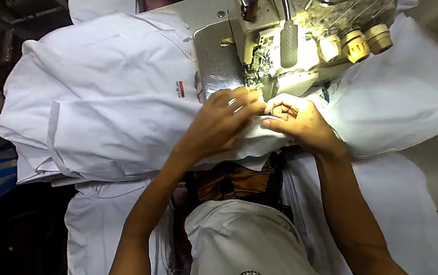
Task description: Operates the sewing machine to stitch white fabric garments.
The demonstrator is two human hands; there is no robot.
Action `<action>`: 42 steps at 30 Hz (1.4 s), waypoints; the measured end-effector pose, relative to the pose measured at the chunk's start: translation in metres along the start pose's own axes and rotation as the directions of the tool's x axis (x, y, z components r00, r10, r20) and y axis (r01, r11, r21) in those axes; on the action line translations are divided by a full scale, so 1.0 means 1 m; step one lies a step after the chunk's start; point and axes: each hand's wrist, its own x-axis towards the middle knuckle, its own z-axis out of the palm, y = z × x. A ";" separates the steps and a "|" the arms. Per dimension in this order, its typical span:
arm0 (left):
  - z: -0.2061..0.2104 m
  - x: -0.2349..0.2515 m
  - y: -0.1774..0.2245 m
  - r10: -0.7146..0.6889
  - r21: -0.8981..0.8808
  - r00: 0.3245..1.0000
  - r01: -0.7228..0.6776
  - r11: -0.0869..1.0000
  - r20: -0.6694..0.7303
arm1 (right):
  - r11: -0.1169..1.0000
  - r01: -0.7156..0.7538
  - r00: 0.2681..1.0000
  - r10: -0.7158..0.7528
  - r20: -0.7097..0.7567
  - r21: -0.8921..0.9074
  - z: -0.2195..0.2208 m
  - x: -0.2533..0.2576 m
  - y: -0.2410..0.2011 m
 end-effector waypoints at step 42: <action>-0.026 0.072 0.003 0.261 0.460 0.780 0.039 0.887 -0.569 | 0.998 0.003 0.988 -0.012 0.157 0.057 0.006 -0.014 -0.009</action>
